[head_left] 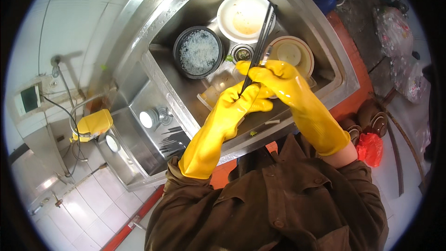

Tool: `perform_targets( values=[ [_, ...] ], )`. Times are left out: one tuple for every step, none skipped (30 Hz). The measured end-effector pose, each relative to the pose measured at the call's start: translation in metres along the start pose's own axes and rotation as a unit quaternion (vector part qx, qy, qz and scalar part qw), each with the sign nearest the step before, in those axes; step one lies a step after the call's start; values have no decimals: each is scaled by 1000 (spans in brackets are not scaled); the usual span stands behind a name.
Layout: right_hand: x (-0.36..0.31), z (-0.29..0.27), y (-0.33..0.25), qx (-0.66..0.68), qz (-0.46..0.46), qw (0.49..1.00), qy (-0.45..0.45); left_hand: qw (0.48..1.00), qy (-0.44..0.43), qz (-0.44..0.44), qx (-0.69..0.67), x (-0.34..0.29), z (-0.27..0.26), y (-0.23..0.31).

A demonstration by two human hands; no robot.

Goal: The person washes chopsticks, a ladle, and small bowls in a stainless steel sink using a pink sponge. They scrub each item under running water and place the cleaned items into a drying rack.

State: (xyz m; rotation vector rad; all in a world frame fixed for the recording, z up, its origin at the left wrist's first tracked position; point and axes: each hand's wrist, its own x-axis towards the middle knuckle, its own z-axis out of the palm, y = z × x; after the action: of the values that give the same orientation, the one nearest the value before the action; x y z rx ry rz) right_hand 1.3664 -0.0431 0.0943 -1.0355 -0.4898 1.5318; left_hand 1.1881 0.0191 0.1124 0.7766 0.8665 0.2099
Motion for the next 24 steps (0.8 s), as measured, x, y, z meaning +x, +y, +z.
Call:
perform_targets(
  values=[
    [-6,-1,-4,-104,-7,993,49,1000,12,10,-17,-1,-1,-7],
    [-13,-1,-6,-110,-75,987,86,993,84,12,79,1,-5,-12],
    [-21,-2,-9,-111,-126,976,139,992,114,29,43,0,-6,-19],
    [-29,-4,-11,-171,-183,956,152,988,146,46,6,1,-5,-27],
    [-37,-7,-12,-232,-218,931,176,981,179,64,-33,2,-3,-36],
    [-42,-11,-12,-281,-275,901,183,983,163,-5,-88,3,-1,-44],
    [-44,-15,-10,-339,-241,899,136,972,147,-42,-178,5,6,-54],
    [-46,-20,-8,-382,-229,892,73,965,91,-51,-242,6,11,-64],
    [-46,-23,-3,-414,-286,864,12,948,32,-50,-313,8,16,-74],
    [-45,-27,0,-504,-323,799,-53,979,-41,62,-191,13,22,-84],
    [-46,-29,5,-563,-319,756,-101,991,-79,102,-32,20,25,-93],
    [-47,-31,8,-601,-347,712,-104,986,-71,133,74,30,25,-99],
    [-50,-32,12,-662,-341,657,-116,975,-61,155,146,34,26,-106],
    [-54,-35,14,-664,-331,662,-108,988,-56,114,92,40,27,-110],
    [-59,-37,17,-671,-310,665,-106,994,-88,50,-46,42,27,-113],
    [-64,-40,19,-674,-274,681,-82,959,-95,-55,-260,44,29,-113],
    [-69,-45,22,-613,-225,754,-69,937,-120,-26,-327,43,31,-111],
    [-74,-50,25,-542,-165,823,-39,917,-123,-31,-378,41,34,-107],
    [-76,-57,29,-481,-147,864,-20,932,-104,-43,-345,38,39,-101],
    [-76,-64,34,-339,-155,927,36,949,-62,-87,-297,38,47,-93],
    [-74,-72,38,-171,-137,971,91,957,-37,-115,-264,38,53,-84],
    [-73,-79,42,-76,-90,983,141,983,-87,-122,-110,38,53,-72],
    [-71,-85,45,-33,-19,979,201,984,-167,-50,-37,37,58,-63],
    [-69,-90,47,29,25,979,198,969,-177,-53,166,34,60,-55]
  ],
)
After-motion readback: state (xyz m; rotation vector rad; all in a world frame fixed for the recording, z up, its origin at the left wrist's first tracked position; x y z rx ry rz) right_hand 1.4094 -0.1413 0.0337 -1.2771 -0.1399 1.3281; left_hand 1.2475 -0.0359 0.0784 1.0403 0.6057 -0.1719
